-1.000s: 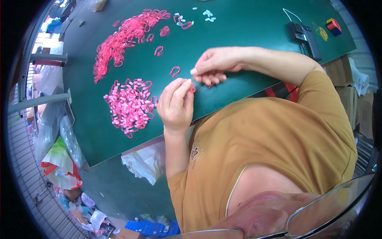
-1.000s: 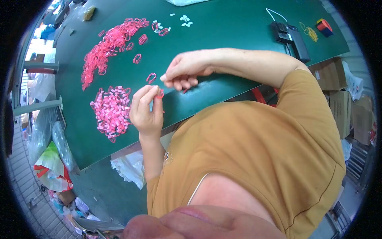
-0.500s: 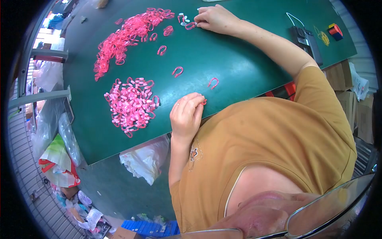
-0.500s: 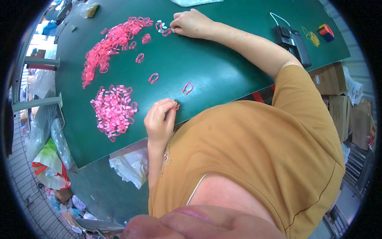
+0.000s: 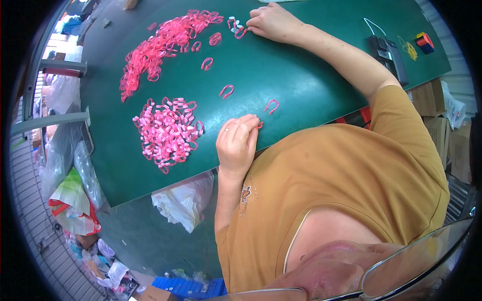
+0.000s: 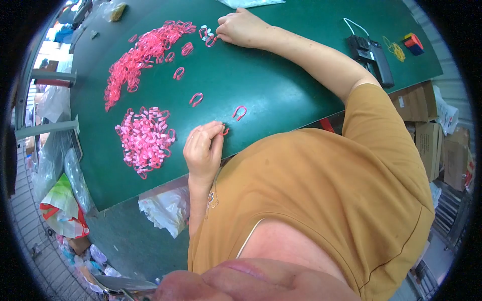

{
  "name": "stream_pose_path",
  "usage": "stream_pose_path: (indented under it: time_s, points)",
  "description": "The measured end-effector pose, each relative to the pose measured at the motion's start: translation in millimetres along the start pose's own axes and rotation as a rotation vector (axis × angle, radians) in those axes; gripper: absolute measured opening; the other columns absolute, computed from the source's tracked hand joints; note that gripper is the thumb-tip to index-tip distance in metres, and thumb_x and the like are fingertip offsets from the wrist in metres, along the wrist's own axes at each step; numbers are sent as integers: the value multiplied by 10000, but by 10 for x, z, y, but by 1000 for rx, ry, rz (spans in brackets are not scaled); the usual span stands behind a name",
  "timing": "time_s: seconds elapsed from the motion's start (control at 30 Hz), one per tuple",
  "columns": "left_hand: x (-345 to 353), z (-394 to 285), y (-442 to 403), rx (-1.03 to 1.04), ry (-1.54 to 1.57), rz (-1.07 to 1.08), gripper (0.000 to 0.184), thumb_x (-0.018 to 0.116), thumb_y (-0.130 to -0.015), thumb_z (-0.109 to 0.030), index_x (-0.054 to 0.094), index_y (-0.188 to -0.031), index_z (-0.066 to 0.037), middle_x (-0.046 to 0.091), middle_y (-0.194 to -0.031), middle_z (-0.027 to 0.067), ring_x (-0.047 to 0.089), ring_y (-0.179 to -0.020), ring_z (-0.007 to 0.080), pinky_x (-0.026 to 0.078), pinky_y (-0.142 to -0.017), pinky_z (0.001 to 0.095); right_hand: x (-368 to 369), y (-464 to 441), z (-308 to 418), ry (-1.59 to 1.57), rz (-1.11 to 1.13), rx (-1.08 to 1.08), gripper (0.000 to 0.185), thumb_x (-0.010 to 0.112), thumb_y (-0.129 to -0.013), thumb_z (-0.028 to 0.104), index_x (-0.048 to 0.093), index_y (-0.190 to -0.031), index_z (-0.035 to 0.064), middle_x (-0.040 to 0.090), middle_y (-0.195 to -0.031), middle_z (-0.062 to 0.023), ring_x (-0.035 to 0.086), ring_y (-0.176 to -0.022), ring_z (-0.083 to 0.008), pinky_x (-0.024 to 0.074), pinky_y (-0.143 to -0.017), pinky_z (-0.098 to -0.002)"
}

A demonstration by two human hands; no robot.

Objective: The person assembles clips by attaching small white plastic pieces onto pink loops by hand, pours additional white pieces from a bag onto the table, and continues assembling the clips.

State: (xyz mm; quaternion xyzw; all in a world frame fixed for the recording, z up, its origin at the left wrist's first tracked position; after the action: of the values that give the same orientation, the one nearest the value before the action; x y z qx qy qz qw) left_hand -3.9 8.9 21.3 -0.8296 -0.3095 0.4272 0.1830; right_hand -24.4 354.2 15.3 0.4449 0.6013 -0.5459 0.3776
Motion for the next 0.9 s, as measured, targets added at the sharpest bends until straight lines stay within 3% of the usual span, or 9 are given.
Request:
stream_pose_path:
  time_s: [0.17, 0.23, 0.37, 0.47, 0.53, 0.73, 0.77, 0.83, 0.9]
  points:
    - [6, 32, 27, -23, -85, -32, 225, 806, -834, 67, 717, -996, -61, 805, -1022, 100, 776, -951, 296, 595, -906, 433, -359, 259, 225, -416, 4, 58, 239, 679, -1016, 259, 818, -1112, 89, 775, -1042, -86, 759, -936, -315, 608, -880, -416]
    - [12, 18, -10, -34, -105, -39, 196, 807, -864, 68, 717, -991, -51, 797, -1001, 107, 765, -882, 302, 596, -865, 432, -616, 408, 545, -648, 209, 5, 227, 708, -1032, 288, 803, -1124, 103, 716, -995, -54, 702, -966, -246, 490, -933, -404]
    - [27, 14, -21, -75, -163, -67, 181, 809, -869, 73, 694, -972, -22, 767, -1011, 128, 744, -877, 301, 594, -775, 405, -686, 605, 1042, -893, 294, -121, 175, 726, -1026, 259, 796, -1066, 103, 712, -958, -12, 686, -930, -203, 462, -1001, -388]
    - [32, 49, 41, -127, -155, -66, 184, 806, -862, 89, 688, -957, -16, 760, -984, 136, 750, -883, 299, 602, -753, 387, -701, 681, 1271, -869, 243, -195, 161, 724, -1026, 249, 796, -1055, 109, 709, -956, -8, 676, -919, -202, 452, -1020, -401]
    - [34, 54, 63, -158, -140, -71, 194, 802, -860, 53, 660, -950, -44, 745, -984, 115, 737, -918, 331, 614, -853, 451, -682, 685, 1333, -864, 234, -209, 155, 715, -1032, 241, 792, -1060, 109, 693, -948, -13, 670, -931, -207, 444, -1035, -413]
    - [25, 34, 61, -153, -137, -69, 187, 798, -870, 47, 651, -946, -40, 747, -979, 125, 744, -921, 345, 628, -934, 474, -636, 659, 1430, -728, 182, -292, 150, 703, -1039, 245, 780, -1077, 123, 657, -963, -16, 662, -978, -206, 435, -1073, -442]
    - [23, 38, 57, -153, -140, -70, 187, 798, -870, 47, 651, -946, -40, 747, -979, 125, 744, -921, 345, 628, -934, 474, -618, 661, 1449, -703, 172, -310, 146, 702, -1036, 248, 777, -1065, 126, 652, -960, -14, 661, -978, -202, 435, -1079, -447]
    - [25, 43, 53, -123, -137, -80, 178, 804, -860, 96, 688, -940, -15, 758, -961, 153, 765, -919, 313, 620, -814, 405, -616, 650, 1468, -678, 163, -329, 144, 702, -1032, 251, 775, -1052, 129, 648, -957, -11, 660, -978, -198, 434, -1085, -451]
    - [32, 57, 56, -114, -143, -81, 176, 801, -861, 97, 687, -938, -14, 757, -956, 156, 765, -918, 317, 622, -820, 407, -641, 637, 1496, -634, 148, -386, 123, 705, -1004, 236, 769, -1012, 131, 630, -928, -18, 656, -962, -198, 437, -1094, -460]
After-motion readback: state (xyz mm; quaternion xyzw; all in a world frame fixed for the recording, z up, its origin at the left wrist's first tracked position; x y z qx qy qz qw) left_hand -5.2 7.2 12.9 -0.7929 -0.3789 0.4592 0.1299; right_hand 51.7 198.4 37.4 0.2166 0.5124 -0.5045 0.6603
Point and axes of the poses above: each hand's wrist, its own y-axis away from the middle knuckle, its own x-axis out of the palm, z = x × y, the point moved 3 cm from there along -y, towards the middle knuckle
